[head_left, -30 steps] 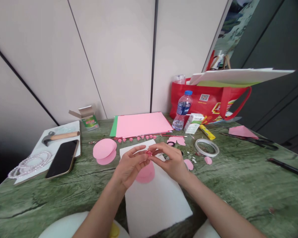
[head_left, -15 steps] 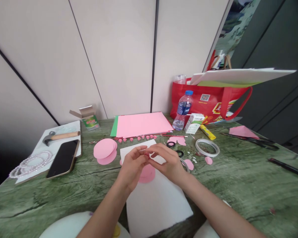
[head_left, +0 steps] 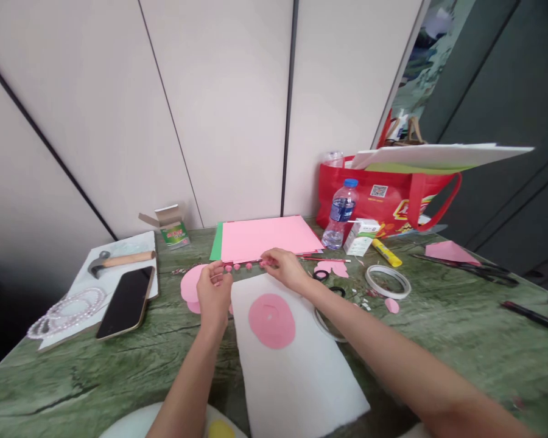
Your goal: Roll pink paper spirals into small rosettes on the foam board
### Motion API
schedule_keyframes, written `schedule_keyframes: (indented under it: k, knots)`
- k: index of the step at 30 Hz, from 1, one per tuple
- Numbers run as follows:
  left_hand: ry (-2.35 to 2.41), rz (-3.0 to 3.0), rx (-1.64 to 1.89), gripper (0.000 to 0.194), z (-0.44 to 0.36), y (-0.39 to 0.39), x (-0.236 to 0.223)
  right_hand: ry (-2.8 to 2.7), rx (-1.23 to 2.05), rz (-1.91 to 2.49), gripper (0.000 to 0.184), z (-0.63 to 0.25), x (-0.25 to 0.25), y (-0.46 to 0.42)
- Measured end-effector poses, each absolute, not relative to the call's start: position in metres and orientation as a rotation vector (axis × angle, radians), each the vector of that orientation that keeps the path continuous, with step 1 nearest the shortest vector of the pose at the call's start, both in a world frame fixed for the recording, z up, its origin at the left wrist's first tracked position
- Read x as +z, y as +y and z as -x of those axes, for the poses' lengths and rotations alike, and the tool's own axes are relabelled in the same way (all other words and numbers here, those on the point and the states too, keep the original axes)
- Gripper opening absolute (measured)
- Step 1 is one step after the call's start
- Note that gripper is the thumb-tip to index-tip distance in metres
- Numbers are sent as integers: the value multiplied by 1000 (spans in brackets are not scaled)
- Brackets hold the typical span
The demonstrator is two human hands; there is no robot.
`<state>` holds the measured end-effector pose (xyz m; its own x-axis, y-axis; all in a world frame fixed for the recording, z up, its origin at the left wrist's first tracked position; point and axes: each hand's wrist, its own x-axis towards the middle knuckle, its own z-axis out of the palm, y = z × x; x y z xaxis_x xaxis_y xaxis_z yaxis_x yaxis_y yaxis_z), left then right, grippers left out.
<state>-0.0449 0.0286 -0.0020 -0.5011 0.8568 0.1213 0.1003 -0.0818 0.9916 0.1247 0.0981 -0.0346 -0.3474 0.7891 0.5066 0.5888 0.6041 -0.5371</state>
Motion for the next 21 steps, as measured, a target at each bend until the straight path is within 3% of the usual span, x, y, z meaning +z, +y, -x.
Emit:
schedule_keyframes:
  k: [8,14,21]
  knots:
    - [1919,-1315,1453,31,69,36,-6,-2128,284,1247,4,-97,-50,120]
    - [2011,-1597,1216,31,60,33,-11,-2154,287,1245,7,-96,-56,117]
    - [1773,-1746,914,29,51,29,-21,-2159,229,1203,12,-129,-10,102]
